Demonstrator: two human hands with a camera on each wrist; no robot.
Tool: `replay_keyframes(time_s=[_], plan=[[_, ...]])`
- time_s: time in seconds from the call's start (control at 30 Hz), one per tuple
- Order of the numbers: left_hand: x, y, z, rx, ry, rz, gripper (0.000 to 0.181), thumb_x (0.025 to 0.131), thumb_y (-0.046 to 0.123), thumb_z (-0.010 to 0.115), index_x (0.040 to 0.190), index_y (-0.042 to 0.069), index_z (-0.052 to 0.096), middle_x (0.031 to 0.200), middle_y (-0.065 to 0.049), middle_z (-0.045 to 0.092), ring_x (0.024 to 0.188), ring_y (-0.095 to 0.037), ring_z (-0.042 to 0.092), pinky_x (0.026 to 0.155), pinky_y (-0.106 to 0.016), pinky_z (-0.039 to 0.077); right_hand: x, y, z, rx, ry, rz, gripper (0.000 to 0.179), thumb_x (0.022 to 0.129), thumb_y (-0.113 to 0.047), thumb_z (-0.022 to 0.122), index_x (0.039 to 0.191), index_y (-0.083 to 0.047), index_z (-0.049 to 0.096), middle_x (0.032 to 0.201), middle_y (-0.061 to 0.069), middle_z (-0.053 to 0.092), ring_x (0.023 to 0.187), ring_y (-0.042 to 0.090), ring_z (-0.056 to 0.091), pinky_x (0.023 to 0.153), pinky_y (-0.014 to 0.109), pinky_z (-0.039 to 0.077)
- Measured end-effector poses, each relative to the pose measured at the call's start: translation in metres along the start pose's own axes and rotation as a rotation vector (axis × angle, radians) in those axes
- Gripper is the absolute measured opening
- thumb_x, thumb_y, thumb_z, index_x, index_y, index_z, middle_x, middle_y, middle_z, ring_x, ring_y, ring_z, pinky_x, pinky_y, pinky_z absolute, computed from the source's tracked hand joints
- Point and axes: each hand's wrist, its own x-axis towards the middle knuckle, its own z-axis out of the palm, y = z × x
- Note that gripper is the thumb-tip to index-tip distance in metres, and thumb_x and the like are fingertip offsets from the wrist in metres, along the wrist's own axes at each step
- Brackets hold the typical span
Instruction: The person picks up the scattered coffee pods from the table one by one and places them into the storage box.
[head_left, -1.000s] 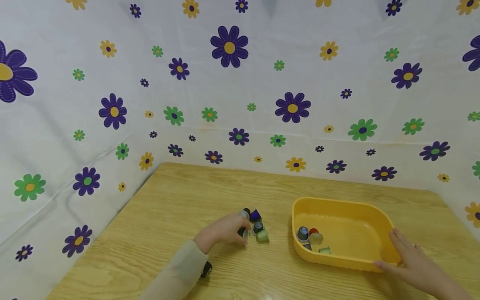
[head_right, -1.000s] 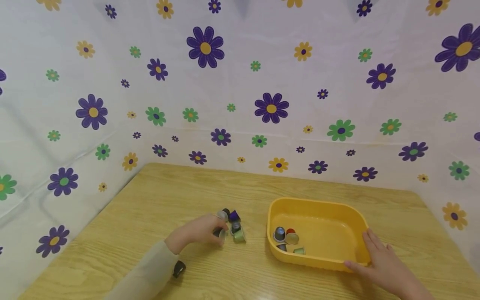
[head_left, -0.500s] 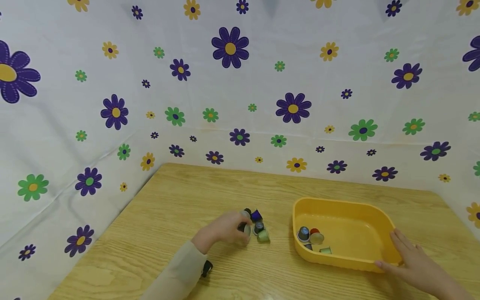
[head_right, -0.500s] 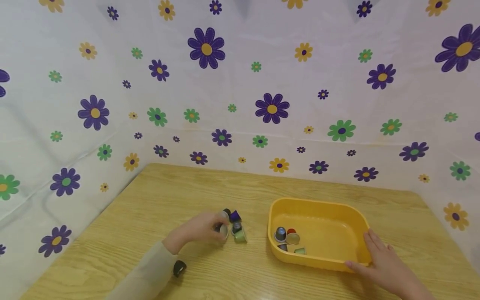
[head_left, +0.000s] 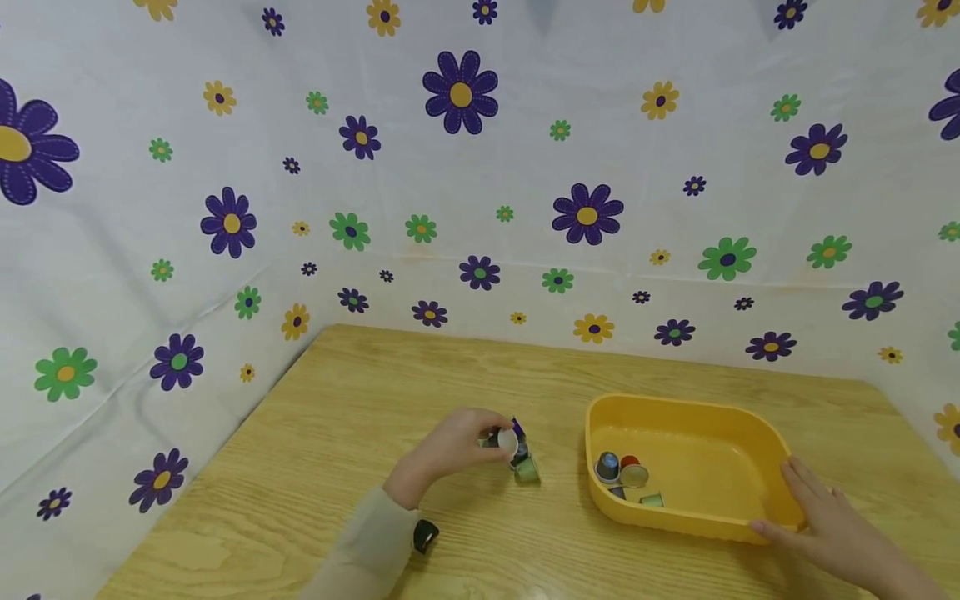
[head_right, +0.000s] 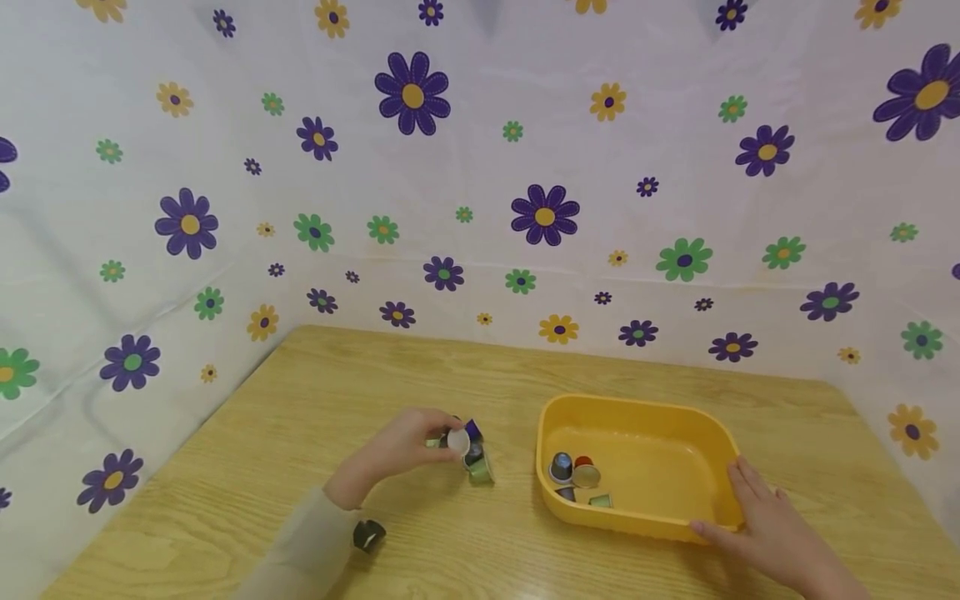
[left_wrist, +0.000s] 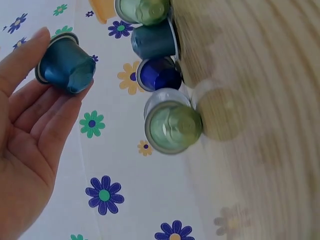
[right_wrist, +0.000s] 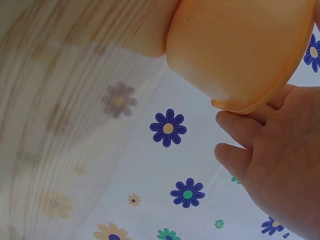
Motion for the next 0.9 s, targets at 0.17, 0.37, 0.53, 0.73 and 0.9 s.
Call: replay_keyframes(time_s=[0.17, 0.37, 0.53, 0.73, 0.9], plan=[[0.007, 0.012, 0.005, -0.025, 0.002, 0.019, 0.038, 0.079, 0.020, 0.067, 0.109, -0.003, 0.060, 0.102, -0.010, 0.061, 0.085, -0.014, 0.056, 0.072, -0.027, 0.047, 0.001, 0.001, -0.001, -0.009, -0.010, 0.016, 0.088, 0.083, -0.042, 0.056, 0.128, 0.023, 0.016, 0.129, 0.044, 0.010, 0.113, 0.059, 0.016, 0.091, 0.066, -0.001], [0.019, 0.024, 0.012, -0.048, -0.008, 0.018, 0.039, 0.080, 0.022, 0.066, 0.111, -0.001, 0.059, 0.101, -0.006, 0.061, 0.087, -0.010, 0.055, 0.074, -0.025, 0.046, 0.001, 0.001, -0.002, -0.005, -0.010, 0.015, 0.089, 0.083, -0.042, 0.057, 0.128, 0.023, 0.016, 0.129, 0.044, 0.010, 0.114, 0.058, 0.016, 0.091, 0.065, -0.001], [0.026, 0.036, 0.017, 0.009, -0.004, 0.022, 0.040, 0.080, 0.026, 0.065, 0.112, 0.002, 0.060, 0.101, -0.004, 0.061, 0.083, -0.008, 0.054, 0.071, -0.020, 0.045, 0.001, 0.000, -0.002, 0.005, -0.014, 0.012, 0.088, 0.083, -0.041, 0.057, 0.128, 0.023, 0.015, 0.129, 0.044, 0.009, 0.114, 0.058, 0.016, 0.090, 0.066, -0.002], [0.036, 0.047, 0.030, -0.006, 0.001, 0.052, 0.040, 0.080, 0.028, 0.065, 0.112, 0.005, 0.060, 0.105, -0.002, 0.061, 0.093, -0.009, 0.055, 0.077, -0.019, 0.044, 0.002, -0.002, -0.002, 0.005, -0.028, 0.025, 0.089, 0.084, -0.042, 0.056, 0.128, 0.023, 0.015, 0.129, 0.044, 0.008, 0.114, 0.059, 0.015, 0.090, 0.066, -0.001], [0.047, 0.058, 0.040, -0.045, 0.011, 0.094, 0.041, 0.080, 0.030, 0.064, 0.113, 0.005, 0.060, 0.107, 0.000, 0.061, 0.092, -0.006, 0.054, 0.077, -0.015, 0.042, 0.002, -0.002, -0.002, 0.024, -0.045, 0.038, 0.090, 0.084, -0.042, 0.055, 0.128, 0.023, 0.013, 0.129, 0.044, 0.007, 0.113, 0.059, 0.012, 0.090, 0.065, -0.005]])
